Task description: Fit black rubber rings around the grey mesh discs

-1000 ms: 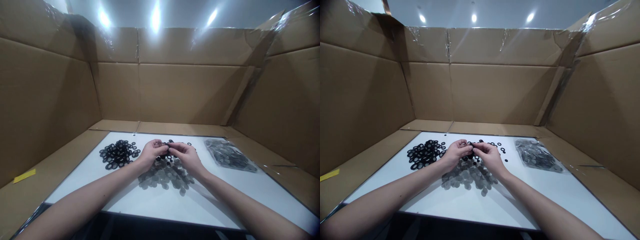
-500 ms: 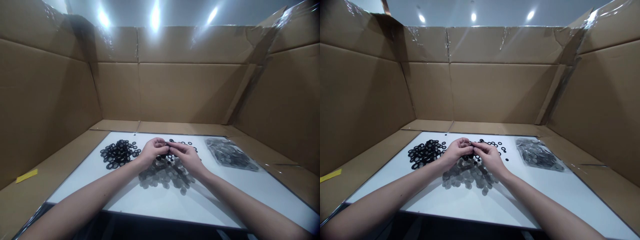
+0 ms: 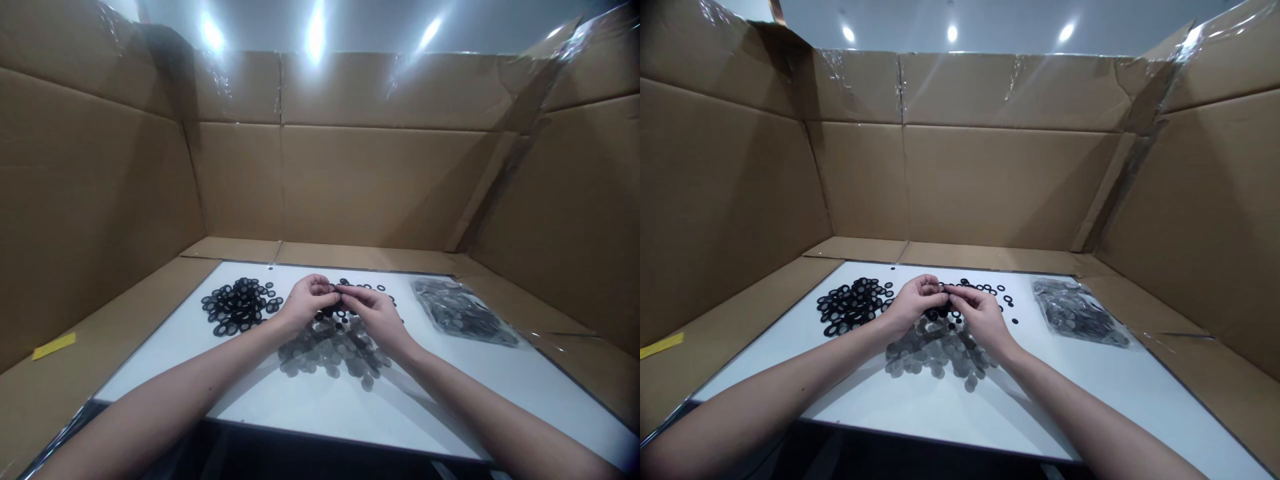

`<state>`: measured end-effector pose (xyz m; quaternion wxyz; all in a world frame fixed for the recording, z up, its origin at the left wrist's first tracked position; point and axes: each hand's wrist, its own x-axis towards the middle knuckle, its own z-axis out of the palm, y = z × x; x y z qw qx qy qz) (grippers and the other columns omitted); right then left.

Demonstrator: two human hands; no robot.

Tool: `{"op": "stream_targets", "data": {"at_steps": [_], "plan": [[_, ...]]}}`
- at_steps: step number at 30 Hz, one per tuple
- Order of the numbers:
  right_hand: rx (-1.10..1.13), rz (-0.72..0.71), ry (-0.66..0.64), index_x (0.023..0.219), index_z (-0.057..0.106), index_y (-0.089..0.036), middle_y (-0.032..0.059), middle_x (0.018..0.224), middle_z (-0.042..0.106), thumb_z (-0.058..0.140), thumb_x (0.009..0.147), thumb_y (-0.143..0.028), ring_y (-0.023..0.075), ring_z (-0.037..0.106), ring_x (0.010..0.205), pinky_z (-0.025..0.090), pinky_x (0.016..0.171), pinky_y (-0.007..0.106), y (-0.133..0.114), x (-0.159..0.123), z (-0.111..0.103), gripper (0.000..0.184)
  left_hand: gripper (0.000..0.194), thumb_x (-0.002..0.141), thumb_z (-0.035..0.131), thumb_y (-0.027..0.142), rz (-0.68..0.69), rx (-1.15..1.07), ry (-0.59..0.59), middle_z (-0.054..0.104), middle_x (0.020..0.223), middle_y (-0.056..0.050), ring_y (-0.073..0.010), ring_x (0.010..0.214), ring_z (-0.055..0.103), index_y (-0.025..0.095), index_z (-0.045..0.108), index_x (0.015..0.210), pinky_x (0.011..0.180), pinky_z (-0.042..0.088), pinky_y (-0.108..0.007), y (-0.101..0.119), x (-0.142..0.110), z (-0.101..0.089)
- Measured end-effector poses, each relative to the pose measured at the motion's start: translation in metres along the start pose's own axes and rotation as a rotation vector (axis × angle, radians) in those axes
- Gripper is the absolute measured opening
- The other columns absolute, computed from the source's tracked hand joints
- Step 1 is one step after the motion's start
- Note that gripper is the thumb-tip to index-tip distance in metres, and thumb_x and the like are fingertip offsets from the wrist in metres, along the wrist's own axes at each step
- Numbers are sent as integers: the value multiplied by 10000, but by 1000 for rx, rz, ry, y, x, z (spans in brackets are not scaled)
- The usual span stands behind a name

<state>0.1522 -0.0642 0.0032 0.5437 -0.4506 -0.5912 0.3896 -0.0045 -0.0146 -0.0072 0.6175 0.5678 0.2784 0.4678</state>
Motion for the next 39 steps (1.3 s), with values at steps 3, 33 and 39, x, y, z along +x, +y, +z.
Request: {"op": "stream_targets", "data": {"at_steps": [3, 33, 39], "plan": [[-38, -29, -5, 1008, 689, -217, 50, 973, 689, 601, 768, -337, 195, 628, 831, 506, 766, 331, -1, 0, 0, 282, 373, 629, 746, 252, -17, -80, -1, 624, 811, -28, -128, 746, 608, 154, 479, 870, 745, 450, -264, -1, -1, 3], [-75, -47, -15, 1052, 667, -211, 64, 1069, 661, 612, 761, -319, 223, 613, 949, 492, 835, 354, -2, 0, -3, 315, 349, 647, 731, 268, -8, -75, -12, 591, 782, -12, -122, 754, 592, 156, 474, 855, 772, 449, -282, 2, -2, 4], [-21, 4, 6, 985, 672, -172, 70, 941, 685, 624, 755, -346, 204, 627, 863, 496, 796, 338, 4, 2, -4, 292, 391, 631, 745, 248, -42, -28, -22, 612, 830, -30, -130, 769, 600, 155, 506, 925, 741, 442, -263, -2, -1, 1]]}}
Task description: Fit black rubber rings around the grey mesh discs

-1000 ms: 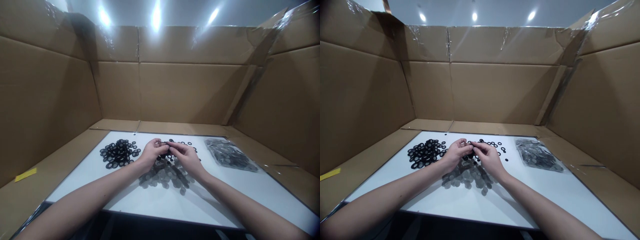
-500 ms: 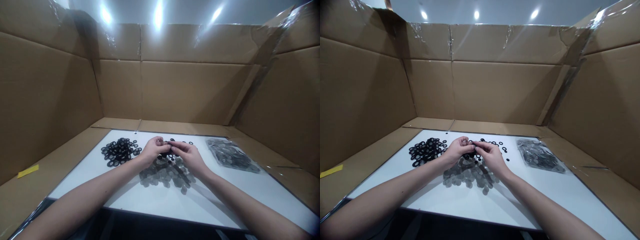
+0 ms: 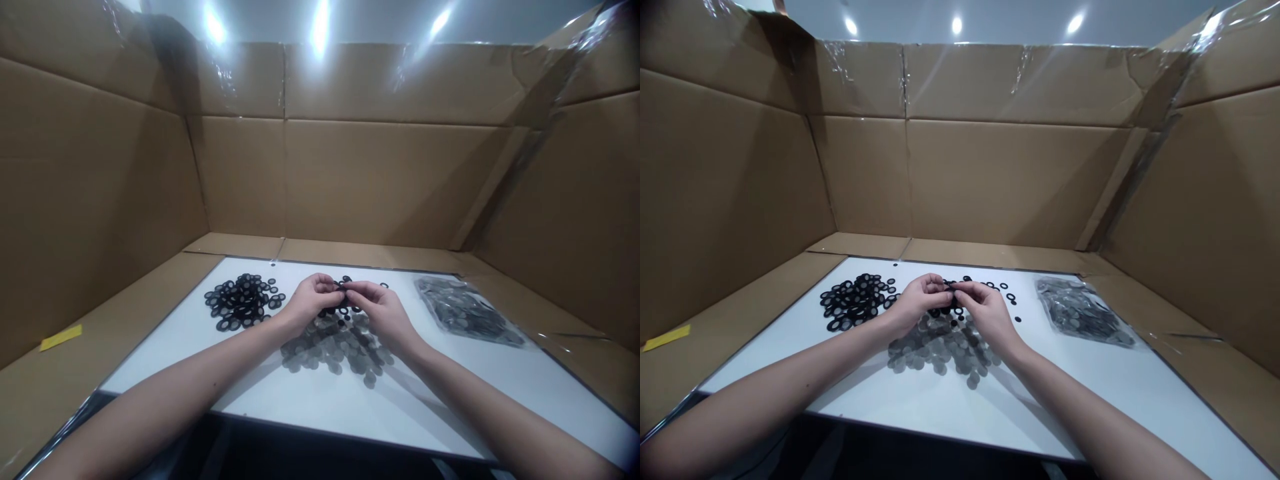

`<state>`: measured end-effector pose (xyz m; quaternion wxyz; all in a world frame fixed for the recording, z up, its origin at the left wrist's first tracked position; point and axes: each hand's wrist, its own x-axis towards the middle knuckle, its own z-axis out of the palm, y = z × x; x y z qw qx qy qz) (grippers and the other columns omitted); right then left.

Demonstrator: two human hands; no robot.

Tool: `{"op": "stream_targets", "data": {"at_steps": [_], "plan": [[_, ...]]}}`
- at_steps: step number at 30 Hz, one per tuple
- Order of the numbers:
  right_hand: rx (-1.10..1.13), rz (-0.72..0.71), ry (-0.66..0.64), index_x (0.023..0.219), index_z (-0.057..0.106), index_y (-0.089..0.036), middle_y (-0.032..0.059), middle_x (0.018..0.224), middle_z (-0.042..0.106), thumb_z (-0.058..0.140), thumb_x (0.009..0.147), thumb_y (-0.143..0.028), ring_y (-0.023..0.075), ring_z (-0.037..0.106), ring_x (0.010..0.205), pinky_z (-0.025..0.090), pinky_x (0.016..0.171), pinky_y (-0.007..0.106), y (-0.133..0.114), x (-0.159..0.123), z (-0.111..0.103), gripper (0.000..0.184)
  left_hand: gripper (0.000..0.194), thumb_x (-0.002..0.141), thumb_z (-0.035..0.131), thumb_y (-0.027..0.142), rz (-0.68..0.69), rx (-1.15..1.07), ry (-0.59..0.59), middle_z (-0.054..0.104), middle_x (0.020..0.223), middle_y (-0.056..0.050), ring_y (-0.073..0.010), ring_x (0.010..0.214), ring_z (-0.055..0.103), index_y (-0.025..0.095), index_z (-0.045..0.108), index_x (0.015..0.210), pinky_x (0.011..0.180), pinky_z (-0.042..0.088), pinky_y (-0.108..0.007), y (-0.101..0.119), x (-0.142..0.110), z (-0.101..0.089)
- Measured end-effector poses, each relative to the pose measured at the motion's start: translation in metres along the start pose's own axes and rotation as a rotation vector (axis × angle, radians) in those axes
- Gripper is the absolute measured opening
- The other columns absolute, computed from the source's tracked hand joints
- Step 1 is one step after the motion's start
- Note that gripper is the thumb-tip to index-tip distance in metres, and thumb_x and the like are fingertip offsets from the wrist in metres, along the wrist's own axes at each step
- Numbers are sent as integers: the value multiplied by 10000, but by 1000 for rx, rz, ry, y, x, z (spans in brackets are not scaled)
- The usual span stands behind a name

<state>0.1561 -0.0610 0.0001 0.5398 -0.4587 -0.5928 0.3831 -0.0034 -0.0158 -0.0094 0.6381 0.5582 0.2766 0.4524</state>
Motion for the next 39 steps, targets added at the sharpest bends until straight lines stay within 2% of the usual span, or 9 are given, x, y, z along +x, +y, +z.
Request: {"op": "stream_targets", "data": {"at_steps": [5, 10, 14, 20, 27, 35, 39], "plan": [[0, -26, -28, 996, 670, -196, 61, 988, 675, 626, 759, -333, 197, 622, 875, 485, 807, 331, 1, 0, 1, 277, 376, 627, 742, 237, 19, -6, 50, 623, 827, -32, -131, 776, 597, 153, 502, 903, 738, 432, -249, -2, 2, 1], [-41, -74, -40, 1003, 664, -191, 65, 1009, 668, 616, 768, -310, 196, 617, 888, 486, 809, 334, -1, 0, 1, 268, 346, 618, 746, 222, -10, -87, 29, 601, 785, -21, -127, 750, 592, 147, 489, 837, 763, 447, -274, -2, 4, 2], [-74, -100, -41, 999, 657, -183, 67, 989, 673, 610, 766, -308, 199, 622, 872, 495, 799, 343, -4, -1, 1, 269, 352, 627, 743, 203, -2, -138, 14, 601, 817, -31, -126, 776, 601, 148, 490, 865, 808, 459, -292, -2, 4, 4], [-90, -66, -31, 1015, 669, -196, 68, 1037, 665, 601, 770, -302, 212, 616, 935, 485, 840, 349, -5, -1, 0, 275, 374, 642, 743, 204, -55, -111, -3, 628, 857, -60, -139, 797, 626, 141, 510, 927, 819, 480, -303, -3, 5, 2], [-33, -23, -31, 1003, 668, -180, 75, 1020, 672, 616, 763, -331, 219, 624, 911, 494, 831, 360, 0, 0, 0, 289, 397, 622, 757, 216, -42, -68, 16, 634, 857, -64, -144, 774, 626, 142, 513, 926, 775, 486, -290, -7, 7, -2], [-126, -73, -46, 1043, 657, -187, 77, 1060, 662, 602, 777, -332, 221, 622, 927, 496, 829, 363, -1, -1, 2, 308, 354, 621, 745, 200, -41, -136, 40, 619, 810, -52, -158, 791, 621, 138, 509, 879, 808, 477, -310, -5, 7, 1], [-126, -79, -40, 1043, 662, -193, 72, 1071, 658, 602, 775, -320, 219, 613, 963, 479, 867, 358, -1, -1, 3, 302, 370, 640, 740, 226, -24, -154, 53, 629, 884, -71, -167, 846, 623, 146, 507, 917, 846, 470, -332, -9, 5, 2]]}}
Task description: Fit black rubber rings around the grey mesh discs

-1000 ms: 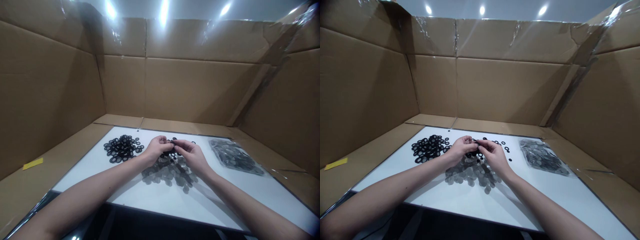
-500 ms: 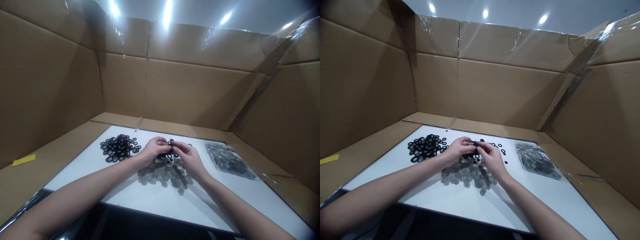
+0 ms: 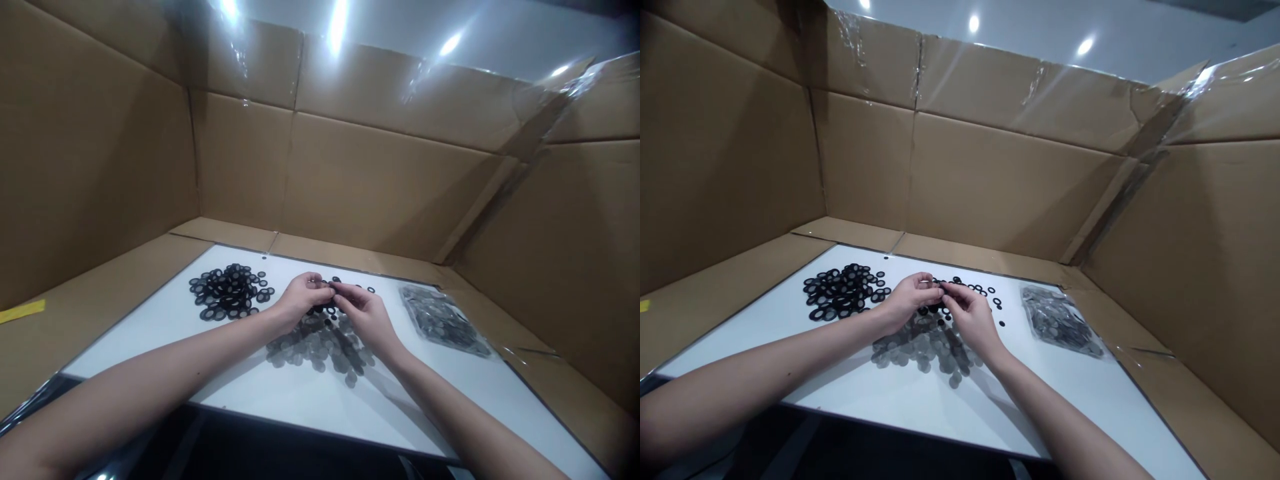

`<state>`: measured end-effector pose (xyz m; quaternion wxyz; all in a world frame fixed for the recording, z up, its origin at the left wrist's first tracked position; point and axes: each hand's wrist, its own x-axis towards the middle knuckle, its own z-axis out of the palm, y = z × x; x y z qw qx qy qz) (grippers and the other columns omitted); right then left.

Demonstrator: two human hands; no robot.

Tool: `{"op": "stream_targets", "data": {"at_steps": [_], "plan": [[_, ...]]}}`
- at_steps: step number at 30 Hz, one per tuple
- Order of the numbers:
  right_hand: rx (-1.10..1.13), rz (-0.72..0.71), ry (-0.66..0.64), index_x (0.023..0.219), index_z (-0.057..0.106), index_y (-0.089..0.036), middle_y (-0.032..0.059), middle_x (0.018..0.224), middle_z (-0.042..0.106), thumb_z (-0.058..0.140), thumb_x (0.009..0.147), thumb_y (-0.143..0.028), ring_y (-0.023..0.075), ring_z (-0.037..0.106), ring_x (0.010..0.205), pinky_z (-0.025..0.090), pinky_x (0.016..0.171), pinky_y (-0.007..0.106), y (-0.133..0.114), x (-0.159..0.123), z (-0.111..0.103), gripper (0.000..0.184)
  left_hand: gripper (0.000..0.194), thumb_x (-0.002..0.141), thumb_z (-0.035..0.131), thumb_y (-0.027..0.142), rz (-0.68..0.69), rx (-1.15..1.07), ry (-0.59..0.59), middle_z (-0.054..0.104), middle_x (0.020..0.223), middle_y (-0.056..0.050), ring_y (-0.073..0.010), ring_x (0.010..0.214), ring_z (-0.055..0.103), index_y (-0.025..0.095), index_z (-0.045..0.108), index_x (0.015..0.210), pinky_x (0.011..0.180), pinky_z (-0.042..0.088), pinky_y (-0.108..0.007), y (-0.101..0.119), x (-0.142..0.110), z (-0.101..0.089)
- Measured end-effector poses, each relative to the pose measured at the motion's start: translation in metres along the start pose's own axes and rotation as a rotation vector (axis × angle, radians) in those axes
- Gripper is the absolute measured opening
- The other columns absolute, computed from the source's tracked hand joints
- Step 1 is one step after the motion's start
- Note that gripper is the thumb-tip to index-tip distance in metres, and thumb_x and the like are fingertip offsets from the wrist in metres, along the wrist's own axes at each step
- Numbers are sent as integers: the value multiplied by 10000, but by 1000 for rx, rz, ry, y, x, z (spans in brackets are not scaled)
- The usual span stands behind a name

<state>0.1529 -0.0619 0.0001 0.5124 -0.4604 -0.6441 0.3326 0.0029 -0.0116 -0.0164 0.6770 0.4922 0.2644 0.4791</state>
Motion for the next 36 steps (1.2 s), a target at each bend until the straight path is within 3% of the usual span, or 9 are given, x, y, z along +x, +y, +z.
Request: {"op": "stream_targets", "data": {"at_steps": [8, 19, 28, 36], "plan": [[172, 131, 29, 1020, 659, -178, 67, 955, 687, 634, 748, -328, 195, 630, 861, 489, 812, 344, 4, 2, -1, 312, 388, 630, 752, 217, -47, 111, -28, 615, 856, -63, -159, 803, 626, 137, 519, 929, 810, 483, -320, 7, -1, -2], [54, -3, 18, 1023, 662, -193, 70, 1028, 671, 608, 761, -310, 212, 624, 930, 493, 833, 347, 1, 0, 1, 292, 314, 651, 726, 244, 47, 90, -11, 606, 802, -37, -136, 773, 603, 145, 511, 857, 766, 469, -273, 5, -3, 1], [113, 11, 40, 1066, 642, -196, 66, 1020, 670, 599, 769, -347, 202, 617, 923, 493, 825, 343, 3, 2, -3, 335, 399, 644, 746, 264, -63, 117, -9, 632, 879, -85, -170, 827, 633, 132, 535, 956, 836, 480, -328, 19, -3, 1], [117, 12, 32, 1018, 673, -201, 62, 1017, 673, 606, 768, -362, 199, 616, 912, 477, 837, 342, 6, 3, -6, 305, 337, 638, 755, 257, -81, 127, -89, 645, 851, -82, -159, 796, 641, 121, 569, 884, 829, 493, -328, 17, 0, -5]]}}
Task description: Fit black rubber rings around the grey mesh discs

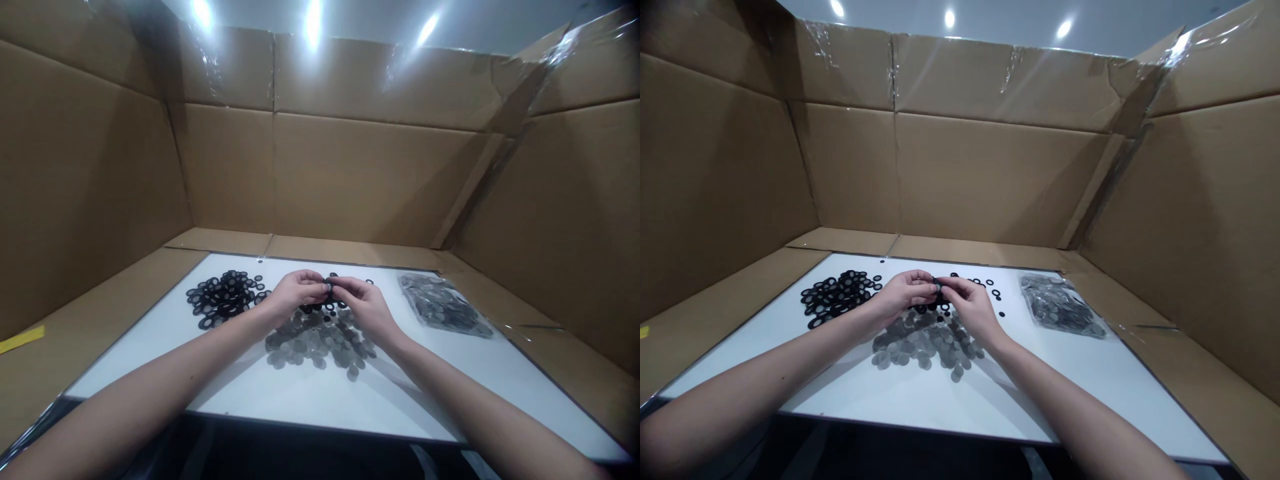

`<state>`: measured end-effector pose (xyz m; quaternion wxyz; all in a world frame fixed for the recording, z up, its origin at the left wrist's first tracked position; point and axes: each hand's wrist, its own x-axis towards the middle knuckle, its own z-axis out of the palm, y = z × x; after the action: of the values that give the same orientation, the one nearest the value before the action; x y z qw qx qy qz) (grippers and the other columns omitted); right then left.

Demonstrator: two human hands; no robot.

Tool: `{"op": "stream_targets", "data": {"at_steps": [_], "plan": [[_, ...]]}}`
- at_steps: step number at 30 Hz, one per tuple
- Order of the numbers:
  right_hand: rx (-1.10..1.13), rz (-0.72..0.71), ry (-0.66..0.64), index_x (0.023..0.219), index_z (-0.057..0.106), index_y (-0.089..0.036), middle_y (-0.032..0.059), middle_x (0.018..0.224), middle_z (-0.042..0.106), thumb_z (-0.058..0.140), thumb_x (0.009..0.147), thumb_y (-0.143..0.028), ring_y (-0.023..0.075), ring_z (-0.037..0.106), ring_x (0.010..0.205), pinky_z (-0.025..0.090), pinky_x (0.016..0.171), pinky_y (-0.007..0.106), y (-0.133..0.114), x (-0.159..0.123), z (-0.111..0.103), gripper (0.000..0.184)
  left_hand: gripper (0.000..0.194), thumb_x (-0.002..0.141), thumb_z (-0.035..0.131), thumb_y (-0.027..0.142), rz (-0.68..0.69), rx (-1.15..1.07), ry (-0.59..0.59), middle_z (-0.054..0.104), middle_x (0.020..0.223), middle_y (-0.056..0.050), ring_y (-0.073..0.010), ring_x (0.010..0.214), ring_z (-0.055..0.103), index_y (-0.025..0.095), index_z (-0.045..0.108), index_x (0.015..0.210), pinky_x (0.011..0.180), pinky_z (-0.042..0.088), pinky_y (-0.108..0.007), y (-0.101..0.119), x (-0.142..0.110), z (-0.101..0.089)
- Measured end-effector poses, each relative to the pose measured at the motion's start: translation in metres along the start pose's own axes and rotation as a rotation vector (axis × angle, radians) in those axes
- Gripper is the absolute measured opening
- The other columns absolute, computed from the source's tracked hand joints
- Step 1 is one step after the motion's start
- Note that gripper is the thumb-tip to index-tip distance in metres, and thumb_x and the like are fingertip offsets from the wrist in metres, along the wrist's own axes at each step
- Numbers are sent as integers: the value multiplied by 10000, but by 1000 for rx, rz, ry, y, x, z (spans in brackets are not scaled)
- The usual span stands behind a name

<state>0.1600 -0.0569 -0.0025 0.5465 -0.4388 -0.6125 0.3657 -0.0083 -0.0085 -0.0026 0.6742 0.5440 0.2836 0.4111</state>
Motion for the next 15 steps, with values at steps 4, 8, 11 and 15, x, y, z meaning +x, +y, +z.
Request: {"op": "stream_targets", "data": {"at_steps": [4, 8, 11, 15], "plan": [[74, 100, 9, 1005, 671, -182, 69, 973, 683, 636, 740, -385, 189, 629, 844, 483, 811, 335, 2, 3, -2, 335, 388, 621, 763, 236, 58, 84, -55, 659, 870, -85, -171, 825, 643, 131, 584, 948, 835, 492, -351, 0, 2, -3], [132, 154, 16, 945, 678, -165, 69, 879, 694, 659, 715, -393, 186, 633, 795, 485, 797, 338, 5, 4, -1, 324, 354, 647, 735, 249, 219, 267, -78, 666, 896, -101, -183, 840, 637, 136, 620, 962, 819, 492, -339, 4, -2, 1], [152, 162, 33, 924, 680, -171, 56, 832, 694, 671, 704, -389, 181, 632, 779, 487, 791, 331, 7, 3, 2, 310, 295, 700, 679, 273, 277, 353, -73, 668, 887, -97, -182, 822, 636, 144, 639, 963, 790, 493, -318, 6, -7, 5], [204, 168, 4, 960, 677, -179, 56, 882, 693, 678, 705, -370, 174, 634, 811, 486, 818, 323, 8, 3, 3, 318, 263, 727, 630, 248, 336, 439, -45, 650, 964, -95, -175, 831, 624, 165, 654, 976, 770, 486, -292, 6, -9, 6]]}}
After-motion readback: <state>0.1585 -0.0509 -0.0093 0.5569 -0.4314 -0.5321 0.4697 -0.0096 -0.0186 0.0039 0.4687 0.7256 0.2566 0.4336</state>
